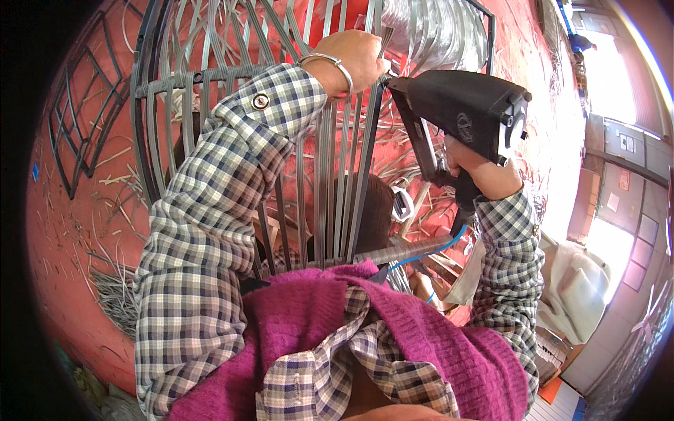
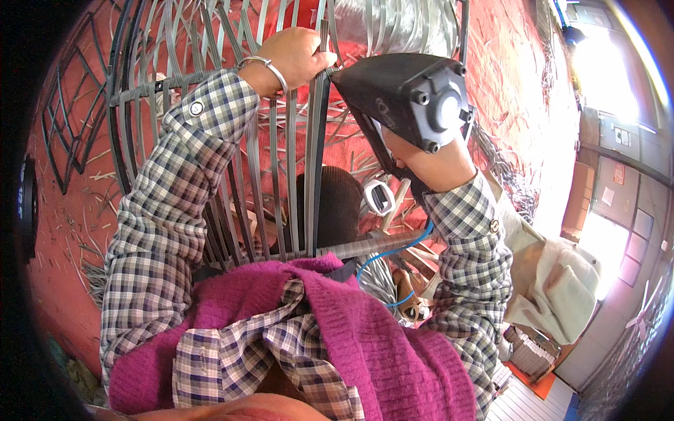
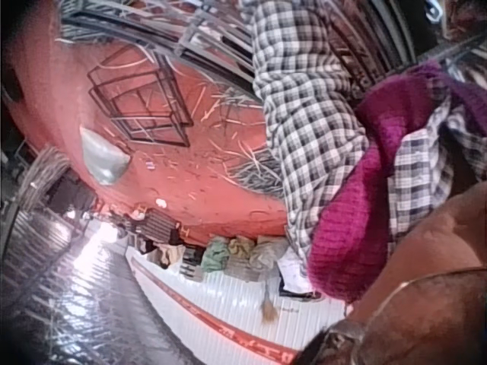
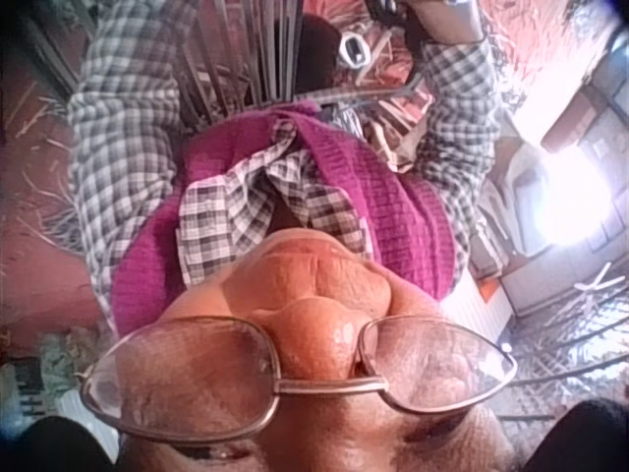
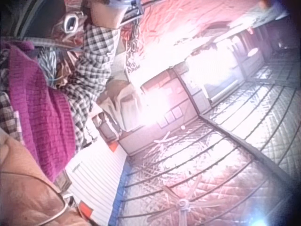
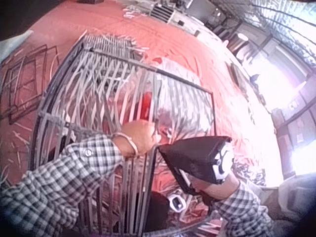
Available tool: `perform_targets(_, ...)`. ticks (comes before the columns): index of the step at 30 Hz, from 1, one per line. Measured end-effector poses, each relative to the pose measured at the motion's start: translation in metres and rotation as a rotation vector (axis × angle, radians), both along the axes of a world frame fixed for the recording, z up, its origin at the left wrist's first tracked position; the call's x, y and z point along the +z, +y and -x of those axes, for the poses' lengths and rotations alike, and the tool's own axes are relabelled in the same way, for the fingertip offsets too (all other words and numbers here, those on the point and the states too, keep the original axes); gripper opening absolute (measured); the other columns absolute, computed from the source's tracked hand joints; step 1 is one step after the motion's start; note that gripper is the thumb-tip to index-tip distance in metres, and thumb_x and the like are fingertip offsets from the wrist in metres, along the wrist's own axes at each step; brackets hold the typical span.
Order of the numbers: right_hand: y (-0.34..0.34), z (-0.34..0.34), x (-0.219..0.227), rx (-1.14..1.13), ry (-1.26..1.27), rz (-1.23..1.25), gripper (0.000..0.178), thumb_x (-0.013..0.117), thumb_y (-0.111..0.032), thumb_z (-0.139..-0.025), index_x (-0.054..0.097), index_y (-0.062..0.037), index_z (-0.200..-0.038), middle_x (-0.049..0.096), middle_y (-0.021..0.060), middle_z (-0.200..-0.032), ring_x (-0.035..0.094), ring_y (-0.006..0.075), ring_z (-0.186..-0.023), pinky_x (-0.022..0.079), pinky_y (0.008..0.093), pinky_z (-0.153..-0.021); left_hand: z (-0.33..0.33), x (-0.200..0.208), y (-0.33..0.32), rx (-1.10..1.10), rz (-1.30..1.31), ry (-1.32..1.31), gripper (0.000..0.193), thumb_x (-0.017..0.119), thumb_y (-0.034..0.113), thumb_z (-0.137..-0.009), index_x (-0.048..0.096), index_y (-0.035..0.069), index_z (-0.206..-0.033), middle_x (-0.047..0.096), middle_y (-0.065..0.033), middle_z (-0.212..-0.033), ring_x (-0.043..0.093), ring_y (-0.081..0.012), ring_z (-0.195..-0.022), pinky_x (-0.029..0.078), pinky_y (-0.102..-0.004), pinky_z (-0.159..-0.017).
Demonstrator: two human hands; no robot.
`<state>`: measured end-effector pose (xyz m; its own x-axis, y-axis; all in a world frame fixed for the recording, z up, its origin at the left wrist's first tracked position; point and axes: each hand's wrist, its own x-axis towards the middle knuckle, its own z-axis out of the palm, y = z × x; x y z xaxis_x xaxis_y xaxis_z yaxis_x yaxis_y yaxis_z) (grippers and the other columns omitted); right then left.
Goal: The person repeatedly wraps and staples thin strips of material around the vertical bars of a metal chair frame. They use a handheld stapler to secure each strip in place, working methodically along the frame.
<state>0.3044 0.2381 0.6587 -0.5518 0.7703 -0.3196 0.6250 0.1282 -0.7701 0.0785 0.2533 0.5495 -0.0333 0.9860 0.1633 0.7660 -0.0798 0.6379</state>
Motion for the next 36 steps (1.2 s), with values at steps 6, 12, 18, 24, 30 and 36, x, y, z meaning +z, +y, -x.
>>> perform_targets(6, 0.007, 0.005, 0.007, 0.283, 0.038, -0.325, 0.019, 0.064, -0.012, -0.081, 0.059, -0.0007, -0.095, 0.057, 0.0021, -0.066, 0.053, 0.0103, -0.053, 0.043, 0.0266, -0.049, 0.002, 0.006, 0.002, -0.070, 0.154, 0.079, 0.034, 0.051, 0.033, -0.082, 0.064, 0.001, -0.084, 0.064, -0.0193, -0.082, 0.062, -0.0350, -0.079, 0.049, -0.0451, -0.073)
perform_targets(12, 0.000, 0.015, 0.019, 0.175, -0.002, -0.223, 0.017, 0.067, -0.018, -0.080, 0.059, -0.0031, -0.084, 0.055, 0.0014, -0.062, 0.051, 0.0107, -0.050, 0.041, 0.0271, -0.047, 0.011, 0.001, 0.005, -0.078, 0.196, 0.051, 0.039, 0.050, 0.036, -0.084, 0.063, -0.001, -0.086, 0.064, -0.0203, -0.084, 0.062, -0.0355, -0.080, 0.048, -0.0452, -0.073)
perform_targets(18, -0.048, -0.129, 0.040, 0.441, -0.386, -0.837, 0.017, 0.058, -0.013, -0.086, 0.065, -0.0103, -0.101, 0.062, 0.0028, -0.072, 0.059, 0.0184, -0.067, 0.046, 0.0280, -0.064, 0.011, -0.004, 0.005, -0.147, 0.306, 0.139, 0.072, 0.035, 0.068, -0.086, 0.063, 0.006, -0.061, 0.058, -0.0129, -0.057, 0.059, -0.0315, -0.058, 0.044, -0.0440, -0.060)
perform_targets(24, -0.083, -0.328, -0.024, -0.887, -0.413, -0.192, 0.025, 0.068, -0.024, -0.075, 0.062, -0.0023, -0.086, 0.056, 0.0034, -0.058, 0.053, 0.0129, -0.047, 0.043, 0.0296, -0.047, 0.007, 0.014, 0.001, -0.091, 0.155, 0.195, 0.070, 0.047, 0.064, -0.083, 0.058, 0.000, -0.058, 0.052, -0.0193, -0.054, 0.054, -0.0356, -0.053, 0.041, -0.0450, -0.053)
perform_targets(30, -0.071, -0.450, -0.117, -0.989, -1.249, -0.102, 0.063, 0.069, -0.028, -0.079, 0.038, -0.0084, -0.131, 0.057, 0.0193, -0.119, 0.056, 0.0315, -0.109, 0.045, 0.0422, -0.091, 0.001, 0.045, 0.003, -0.121, 0.145, 0.268, 0.063, 0.046, 0.060, -0.086, 0.059, 0.002, -0.064, 0.054, -0.0215, -0.060, 0.056, -0.0386, -0.059, 0.043, -0.0453, -0.056)
perform_targets(36, 0.017, -0.454, -0.111, -0.807, -1.319, -0.368, 0.061, 0.071, -0.025, -0.076, 0.045, -0.0108, -0.129, 0.049, 0.0125, -0.126, 0.051, 0.0313, -0.113, 0.041, 0.0417, -0.096, -0.024, 0.091, 0.004, -0.174, 0.084, 0.356, 0.046, 0.046, 0.052, -0.089, 0.070, 0.013, -0.084, 0.061, -0.0143, -0.064, 0.060, -0.0325, -0.062, 0.047, -0.0420, -0.056)
